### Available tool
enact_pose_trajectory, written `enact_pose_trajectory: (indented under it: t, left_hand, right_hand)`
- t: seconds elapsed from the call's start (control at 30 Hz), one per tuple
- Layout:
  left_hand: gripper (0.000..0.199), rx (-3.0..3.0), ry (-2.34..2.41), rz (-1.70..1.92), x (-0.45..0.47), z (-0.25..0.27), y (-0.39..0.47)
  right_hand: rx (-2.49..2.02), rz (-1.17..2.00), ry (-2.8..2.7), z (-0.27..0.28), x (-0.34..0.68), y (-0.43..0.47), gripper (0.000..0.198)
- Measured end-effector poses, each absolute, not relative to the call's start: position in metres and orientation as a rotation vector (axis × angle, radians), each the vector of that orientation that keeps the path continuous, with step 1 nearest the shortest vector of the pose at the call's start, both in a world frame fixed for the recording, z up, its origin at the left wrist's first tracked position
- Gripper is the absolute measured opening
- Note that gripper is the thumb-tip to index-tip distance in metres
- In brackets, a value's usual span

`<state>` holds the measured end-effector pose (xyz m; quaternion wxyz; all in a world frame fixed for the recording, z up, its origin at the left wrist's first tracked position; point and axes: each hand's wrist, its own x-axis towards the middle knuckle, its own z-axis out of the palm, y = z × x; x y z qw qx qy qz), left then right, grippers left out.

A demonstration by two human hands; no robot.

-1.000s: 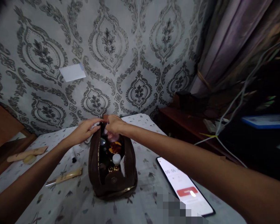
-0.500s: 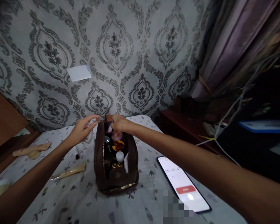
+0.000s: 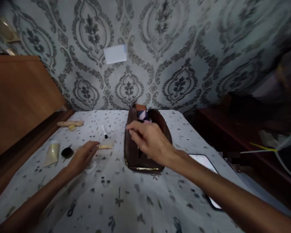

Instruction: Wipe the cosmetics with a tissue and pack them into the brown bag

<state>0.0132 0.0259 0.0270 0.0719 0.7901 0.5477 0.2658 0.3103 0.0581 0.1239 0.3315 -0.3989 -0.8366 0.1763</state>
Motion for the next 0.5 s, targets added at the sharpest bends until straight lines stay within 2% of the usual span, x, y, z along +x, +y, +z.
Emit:
enact_pose_trajectory:
  t: [0.2,0.37,0.5]
  left_hand:
    - [0.029,2.545,1.639,0.616,-0.006,-0.003,-0.029]
    - [0.042,2.575,1.724,0.582,-0.029,-0.025,-0.045]
    - [0.031,2.589,1.787,0.534,-0.041,-0.036,-0.040]
  right_hand:
    - [-0.708,0.637,-2.358,0.072,0.262,0.006,0.029]
    - [-0.859,0.905,-2.342,0.020,0.223,-0.003,0.027]
    - [-0.980,1.200,-2.083,-0.006,0.196,0.008,0.023]
